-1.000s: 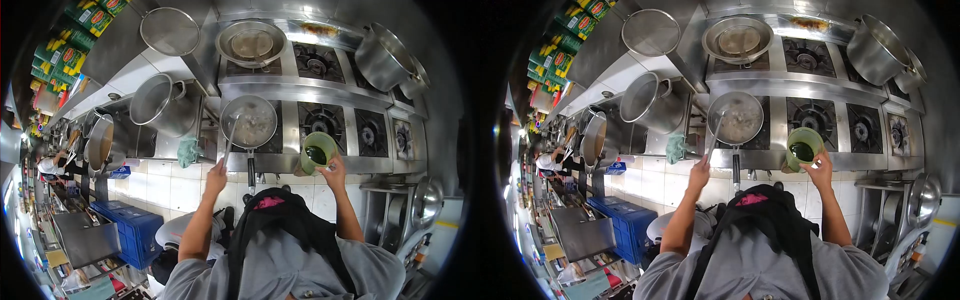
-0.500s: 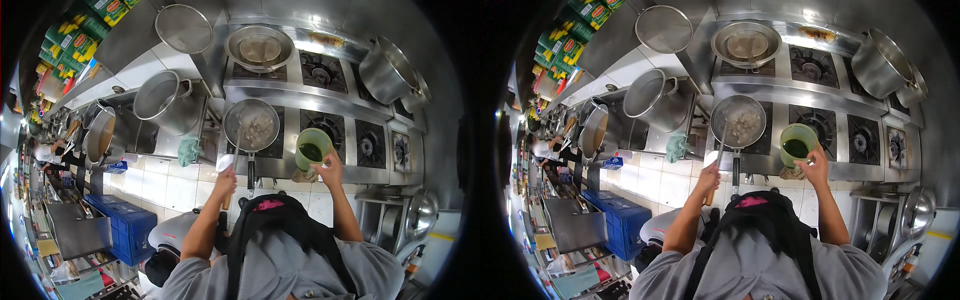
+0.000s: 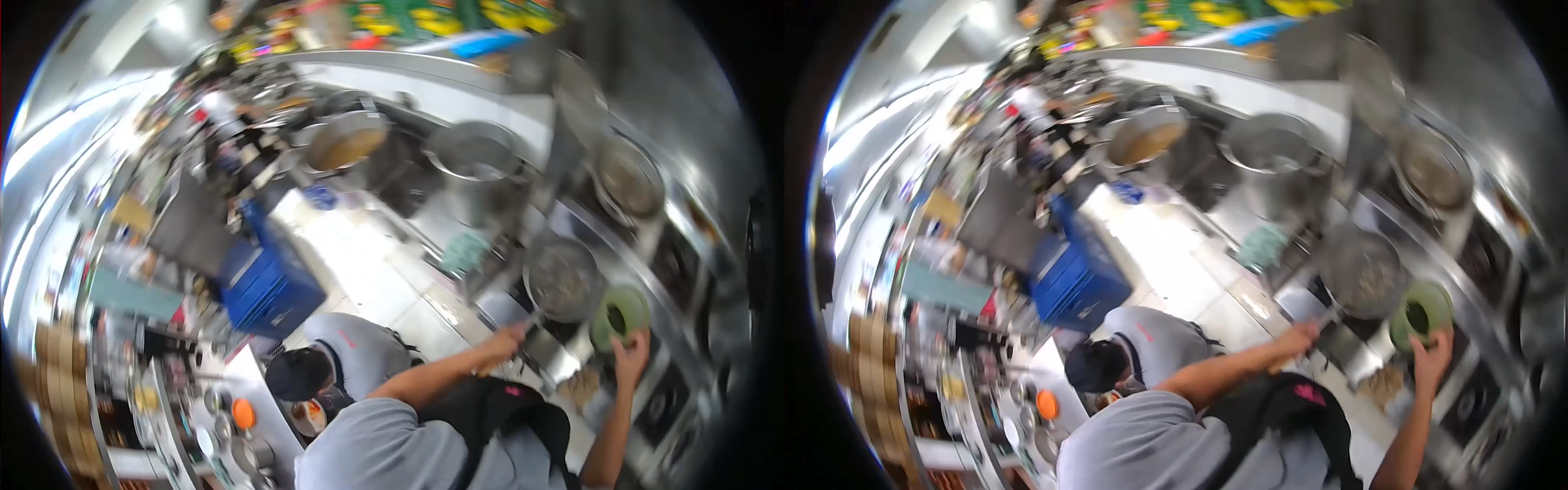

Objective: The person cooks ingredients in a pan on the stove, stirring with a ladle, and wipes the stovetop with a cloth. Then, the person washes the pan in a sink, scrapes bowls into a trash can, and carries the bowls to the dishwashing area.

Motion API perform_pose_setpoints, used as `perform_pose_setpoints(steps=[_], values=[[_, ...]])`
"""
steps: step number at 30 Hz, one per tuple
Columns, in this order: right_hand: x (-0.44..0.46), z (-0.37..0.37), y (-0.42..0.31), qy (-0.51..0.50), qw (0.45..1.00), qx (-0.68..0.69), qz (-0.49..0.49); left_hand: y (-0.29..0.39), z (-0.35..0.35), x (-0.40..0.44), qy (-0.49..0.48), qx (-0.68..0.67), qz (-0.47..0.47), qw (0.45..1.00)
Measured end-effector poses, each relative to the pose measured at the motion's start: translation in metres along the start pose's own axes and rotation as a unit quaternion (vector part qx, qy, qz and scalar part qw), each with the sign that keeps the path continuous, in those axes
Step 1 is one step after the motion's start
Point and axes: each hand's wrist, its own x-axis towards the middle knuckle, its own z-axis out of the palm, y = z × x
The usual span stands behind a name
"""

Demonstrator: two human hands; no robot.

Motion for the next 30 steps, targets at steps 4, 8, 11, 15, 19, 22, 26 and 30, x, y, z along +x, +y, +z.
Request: perform_pose_setpoints(steps=[4, 8, 11, 15, 19, 22, 26, 30], values=[[0.018, 0.001, -0.015, -0.01, 0.999, -0.035, -0.006, 0.041, -0.043, -0.08, 0.056, 0.034, -0.068, 0.996], [0.031, 0.008, -0.032, -0.019, 0.999, 0.02, 0.036, 0.103, -0.061, -0.086, 0.103, 0.153, -0.061, 0.981], [0.035, 0.021, -0.029, -0.012, 0.998, 0.048, 0.034, -0.008, -0.022, -0.005, 0.189, 0.191, 0.063, 0.961], [0.042, 0.021, -0.017, -0.002, 0.999, -0.019, -0.036, 0.086, -0.03, -0.037, 0.137, 0.325, 0.057, 0.934], [0.039, 0.028, -0.026, -0.019, 1.0, 0.022, 0.0, 0.103, -0.03, -0.03, 0.107, 0.432, 0.024, 0.895], [0.038, 0.026, -0.012, -0.01, 0.999, 0.013, -0.028, 0.107, -0.039, -0.042, 0.074, 0.505, 0.042, 0.859], [0.036, 0.03, 0.024, -0.009, 1.0, 0.009, -0.019, 0.096, -0.088, -0.063, 0.1, 0.57, 0.058, 0.814], [0.035, 0.019, 0.024, -0.133, 0.99, -0.039, -0.01, 0.1, -0.113, -0.081, 0.143, 0.536, 0.127, 0.822]])
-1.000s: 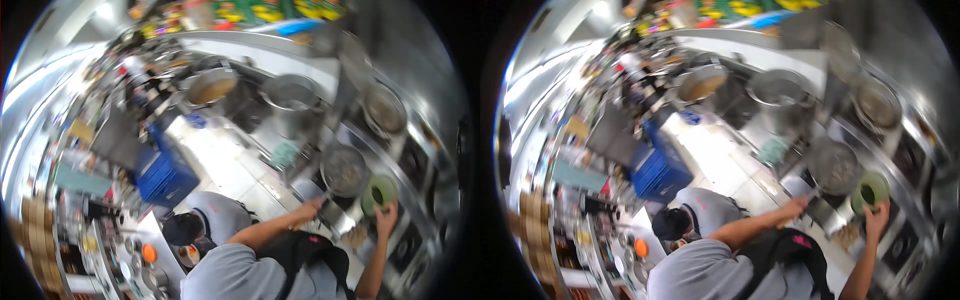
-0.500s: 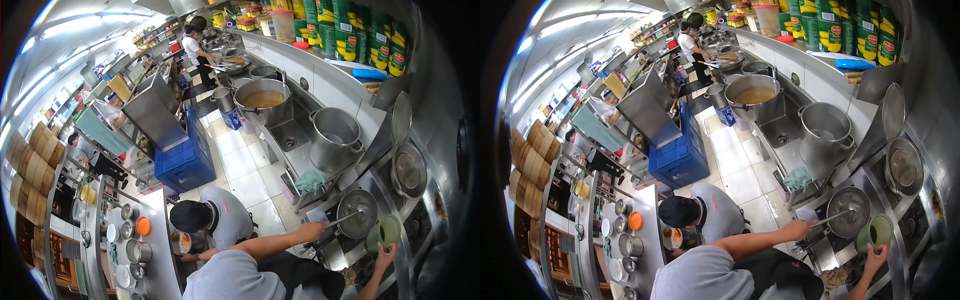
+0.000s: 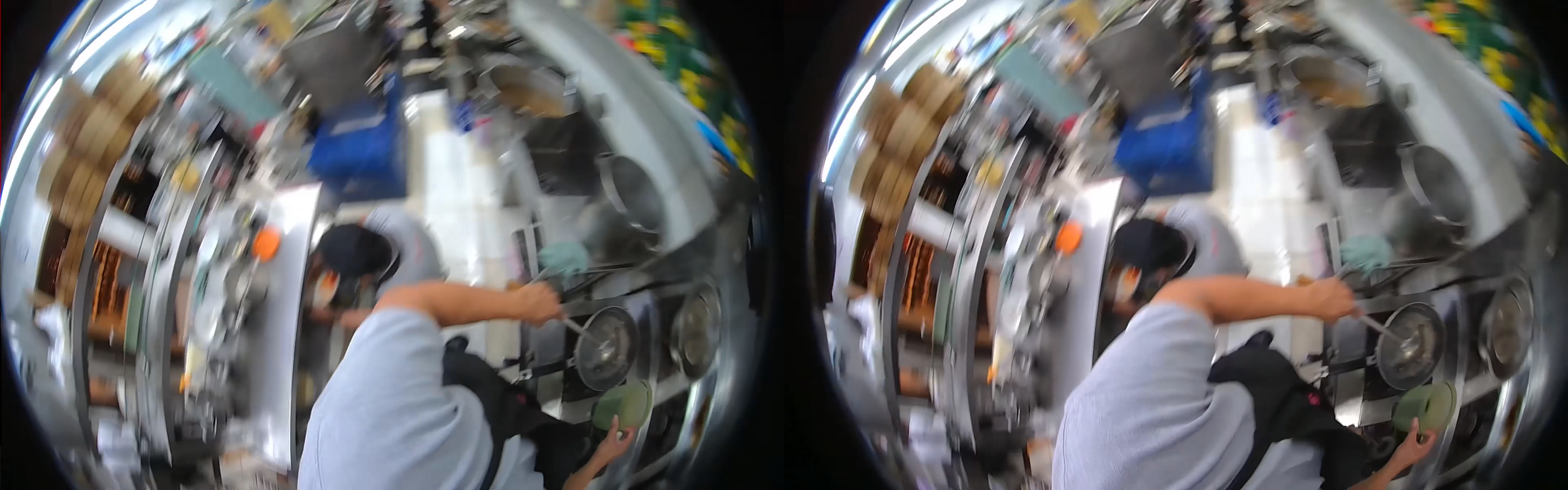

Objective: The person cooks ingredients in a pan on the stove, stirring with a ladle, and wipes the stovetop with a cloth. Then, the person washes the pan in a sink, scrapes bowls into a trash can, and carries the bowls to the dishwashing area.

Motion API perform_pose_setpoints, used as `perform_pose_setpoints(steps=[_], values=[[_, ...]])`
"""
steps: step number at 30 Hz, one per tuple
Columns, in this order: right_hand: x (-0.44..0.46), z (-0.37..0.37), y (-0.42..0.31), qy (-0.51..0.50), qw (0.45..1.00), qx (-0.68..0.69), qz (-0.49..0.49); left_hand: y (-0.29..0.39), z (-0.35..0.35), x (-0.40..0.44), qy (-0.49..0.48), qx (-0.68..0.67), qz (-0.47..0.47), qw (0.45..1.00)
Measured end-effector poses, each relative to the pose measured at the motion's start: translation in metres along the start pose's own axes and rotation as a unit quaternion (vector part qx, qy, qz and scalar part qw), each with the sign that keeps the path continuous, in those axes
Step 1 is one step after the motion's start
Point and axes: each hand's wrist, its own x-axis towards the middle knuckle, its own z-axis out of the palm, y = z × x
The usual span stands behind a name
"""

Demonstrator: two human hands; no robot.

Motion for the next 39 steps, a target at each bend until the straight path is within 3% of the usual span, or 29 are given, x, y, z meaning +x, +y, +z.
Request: perform_pose_setpoints(steps=[2, 3, 8, 12, 17, 20, 22, 24, 27, 30, 32, 34, 35, 36, 37, 38, 39], values=[[-0.003, -0.003, -0.012, 0.044, 0.997, -0.045, 0.054, 0.026, -0.023, -0.012, -0.079, -0.065, -0.076, 0.992], [0.004, -0.001, -0.005, 0.015, 0.998, -0.047, 0.035, 0.038, -0.017, -0.019, -0.1, -0.088, -0.108, 0.985], [0.023, -0.008, 0.067, 0.122, 0.959, -0.199, -0.158, 0.054, 0.022, -0.046, -0.114, -0.169, -0.185, 0.961], [0.04, 0.002, 0.046, 0.026, 0.977, -0.172, -0.124, 0.069, 0.059, -0.016, -0.074, -0.256, -0.234, 0.935], [0.053, 0.004, 0.02, -0.052, 0.988, -0.113, -0.086, 0.11, 0.121, -0.003, 0.018, -0.311, -0.184, 0.932], [0.06, 0.011, 0.017, -0.003, 0.996, -0.086, -0.036, 0.09, 0.09, -0.043, -0.02, -0.319, -0.185, 0.93], [0.059, 0.015, 0.013, 0.007, 0.996, 0.037, -0.081, 0.064, 0.075, -0.044, -0.045, -0.312, -0.191, 0.93], [0.052, 0.002, 0.005, -0.007, 0.998, 0.022, -0.053, 0.056, 0.058, -0.027, -0.048, -0.267, -0.201, 0.941], [0.043, 0.002, -0.024, 0.039, 0.993, 0.108, -0.037, 0.061, 0.127, 0.021, 0.015, -0.29, -0.184, 0.939], [0.037, -0.005, -0.028, 0.055, 0.995, 0.078, -0.04, 0.068, 0.143, 0.028, 0.039, -0.293, -0.146, 0.944], [0.022, -0.008, -0.015, 0.076, 0.991, 0.113, -0.007, 0.067, 0.116, 0.023, 0.047, -0.282, -0.106, 0.952], [0.009, -0.009, -0.007, 0.067, 0.988, 0.142, 0.008, 0.08, 0.046, 0.015, -0.062, -0.164, -0.169, 0.97], [0.0, -0.017, -0.005, 0.055, 0.99, 0.131, 0.003, 0.066, 0.057, 0.022, -0.026, -0.125, -0.165, 0.978], [-0.006, -0.002, -0.02, 0.145, 0.953, 0.267, -0.008, 0.052, 0.091, 0.036, -0.006, -0.098, -0.137, 0.986], [-0.018, -0.015, -0.029, 0.13, 0.987, 0.095, 0.023, 0.028, 0.121, 0.045, -0.02, -0.048, -0.068, 0.996], [-0.029, -0.026, -0.06, 0.105, 0.979, 0.102, 0.143, -0.03, 0.212, 0.052, -0.029, -0.057, -0.071, 0.995], [-0.046, -0.027, -0.041, 0.141, 0.978, 0.083, 0.131, -0.018, 0.199, 0.064, -0.064, -0.089, -0.103, 0.989]])
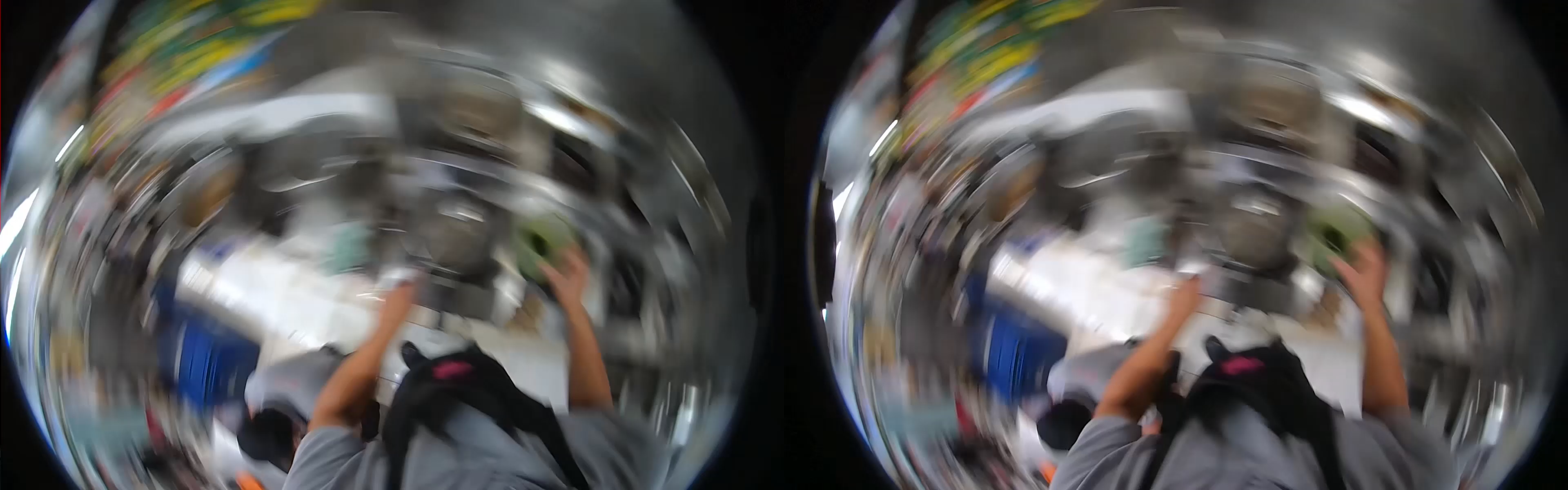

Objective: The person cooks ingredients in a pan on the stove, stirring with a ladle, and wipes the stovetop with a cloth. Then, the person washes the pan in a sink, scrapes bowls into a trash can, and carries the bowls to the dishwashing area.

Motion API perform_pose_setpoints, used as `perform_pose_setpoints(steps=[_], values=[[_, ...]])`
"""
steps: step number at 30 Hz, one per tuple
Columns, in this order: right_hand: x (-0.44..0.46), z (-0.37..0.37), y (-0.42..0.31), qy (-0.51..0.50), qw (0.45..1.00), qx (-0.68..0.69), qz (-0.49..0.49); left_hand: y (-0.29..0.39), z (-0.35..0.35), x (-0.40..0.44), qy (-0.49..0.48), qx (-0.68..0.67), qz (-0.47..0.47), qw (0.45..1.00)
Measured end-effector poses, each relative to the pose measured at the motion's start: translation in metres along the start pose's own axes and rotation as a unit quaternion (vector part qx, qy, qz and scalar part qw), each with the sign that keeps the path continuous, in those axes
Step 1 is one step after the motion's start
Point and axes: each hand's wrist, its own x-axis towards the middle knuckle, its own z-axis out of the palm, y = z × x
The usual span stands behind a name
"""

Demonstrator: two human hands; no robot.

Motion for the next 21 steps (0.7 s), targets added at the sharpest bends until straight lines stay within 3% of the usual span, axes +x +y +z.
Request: perform_pose_setpoints(steps=[1, 2, 3, 7, 10, 14, 15, 17, 18, 19, 20, 21], values=[[-0.009, -0.006, 0.028, 0.02, 0.998, 0.065, 0.01, 0.046, -0.084, -0.024, 0.016, 0.057, 0.07, 0.996], [-0.02, -0.021, 0.04, 0.022, 0.99, 0.045, 0.132, 0.044, -0.093, -0.023, 0.006, 0.053, 0.097, 0.994], [-0.035, -0.032, 0.035, 0.114, 0.984, -0.095, 0.101, 0.08, -0.126, -0.036, 0.011, 0.071, 0.093, 0.993], [-0.075, -0.086, 0.083, 0.242, 0.96, -0.132, 0.044, 0.08, -0.149, -0.051, 0.028, 0.235, 0.181, 0.955], [-0.092, -0.118, 0.14, 0.32, 0.922, -0.185, 0.113, 0.066, -0.171, -0.054, 0.005, 0.258, 0.194, 0.946], [-0.101, -0.152, 0.211, 0.364, 0.892, -0.246, 0.106, 0.056, -0.205, -0.051, 0.01, 0.202, 0.22, 0.954], [-0.102, -0.156, 0.226, 0.378, 0.883, -0.253, 0.114, 0.063, -0.217, -0.056, -0.039, 0.179, 0.174, 0.968], [-0.107, -0.158, 0.26, 0.421, 0.876, -0.202, 0.119, 0.057, -0.219, -0.068, -0.043, 0.027, 0.193, 0.98], [-0.105, -0.153, 0.273, 0.445, 0.877, -0.138, 0.117, 0.098, -0.236, -0.085, -0.121, 0.003, 0.06, 0.991], [-0.105, -0.158, 0.284, 0.397, 0.887, -0.203, 0.119, 0.091, -0.228, -0.096, -0.101, 0.018, 0.085, 0.991], [-0.103, -0.158, 0.289, 0.39, 0.891, -0.198, 0.118, 0.094, -0.224, -0.107, -0.152, -0.012, -0.053, 0.987], [-0.097, -0.159, 0.29, 0.372, 0.904, -0.174, 0.117, 0.09, -0.213, -0.115, -0.116, -0.047, 0.013, 0.992]])
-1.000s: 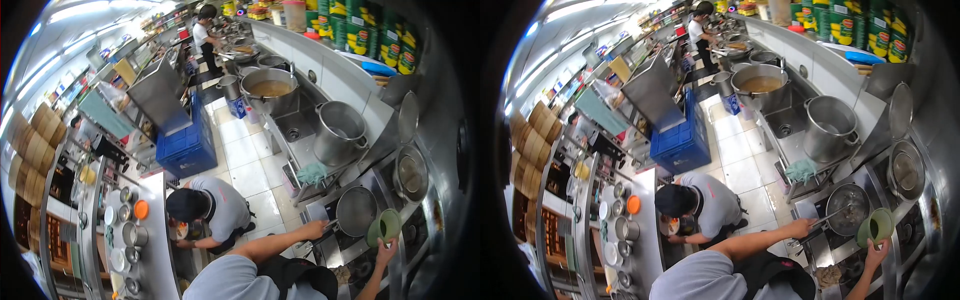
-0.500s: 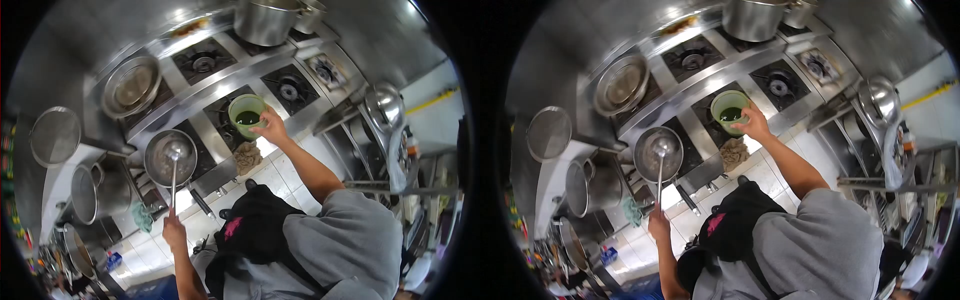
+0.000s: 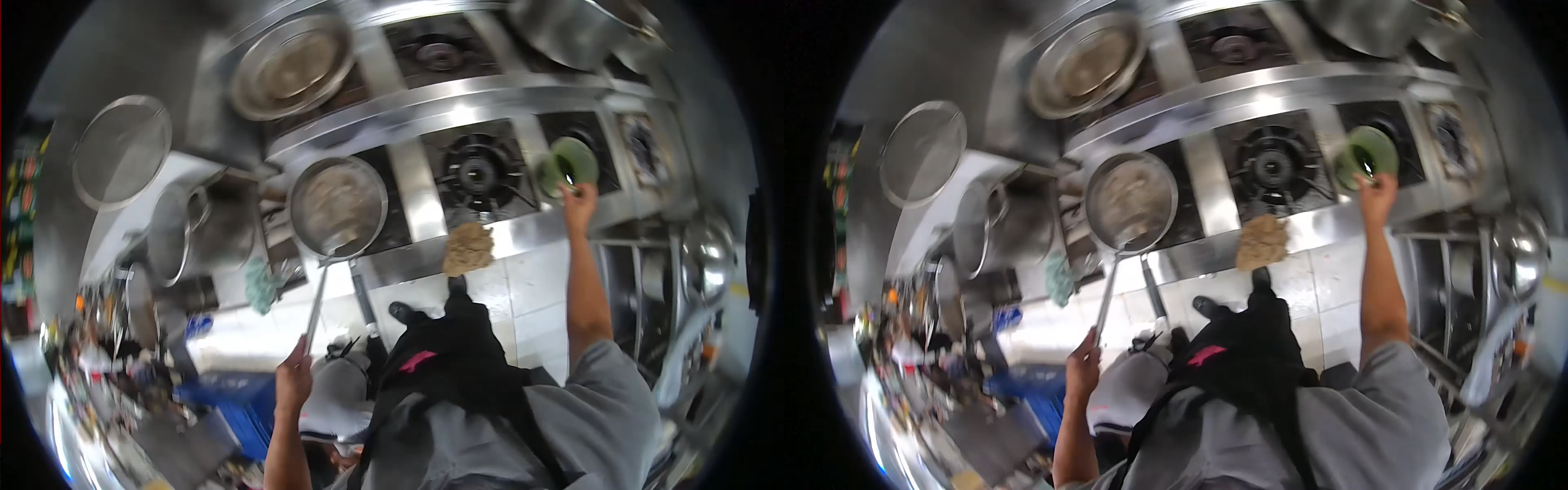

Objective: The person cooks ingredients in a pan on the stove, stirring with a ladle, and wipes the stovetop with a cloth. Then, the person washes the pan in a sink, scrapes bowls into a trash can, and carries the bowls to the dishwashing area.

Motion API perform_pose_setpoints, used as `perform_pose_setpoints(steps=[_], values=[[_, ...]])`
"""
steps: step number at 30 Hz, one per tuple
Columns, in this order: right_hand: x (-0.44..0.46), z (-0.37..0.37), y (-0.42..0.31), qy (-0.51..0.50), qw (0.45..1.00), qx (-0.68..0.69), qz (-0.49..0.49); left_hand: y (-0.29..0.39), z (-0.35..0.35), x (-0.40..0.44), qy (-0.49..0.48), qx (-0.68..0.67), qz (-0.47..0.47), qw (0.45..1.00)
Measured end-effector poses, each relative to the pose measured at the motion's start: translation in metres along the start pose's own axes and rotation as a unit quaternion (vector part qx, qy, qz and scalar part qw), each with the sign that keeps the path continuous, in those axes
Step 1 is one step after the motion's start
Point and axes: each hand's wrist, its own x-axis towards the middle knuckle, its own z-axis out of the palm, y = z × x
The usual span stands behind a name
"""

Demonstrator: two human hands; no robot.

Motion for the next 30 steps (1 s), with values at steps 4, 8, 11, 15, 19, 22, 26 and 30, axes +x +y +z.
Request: perform_pose_setpoints(steps=[4, 8, 11, 15, 19, 22, 26, 30], values=[[-0.003, 0.007, -0.013, -0.049, 0.996, -0.074, 0.024, 0.006, 0.03, 0.006, 0.065, 0.014, 0.035, 0.997], [-0.013, 0.008, -0.029, 0.022, 0.988, -0.146, -0.052, -0.003, 0.046, 0.035, 0.088, -0.005, -0.029, 0.996], [-0.062, 0.002, -0.107, 0.064, 0.991, -0.09, -0.077, -0.016, 0.054, 0.061, 0.11, -0.027, -0.033, 0.993], [-0.321, 0.125, -0.141, -0.438, 0.885, 0.159, -0.015, -0.011, 0.072, 0.089, 0.149, -0.03, 0.011, 0.988], [-0.362, 0.109, -0.345, -0.574, 0.453, 0.382, 0.565, -0.005, 0.08, 0.099, 0.141, 0.025, 0.052, 0.988], [-0.372, 0.117, -0.33, -0.561, 0.57, 0.302, 0.519, -0.009, 0.073, 0.087, 0.109, 0.084, 0.084, 0.987], [-0.33, 0.097, -0.295, -0.575, 0.709, 0.156, 0.377, -0.034, 0.046, 0.059, 0.09, 0.248, 0.125, 0.956], [-0.292, 0.079, -0.289, -0.586, 0.714, 0.121, 0.363, -0.075, 0.004, 0.058, 0.094, 0.307, 0.181, 0.93]])
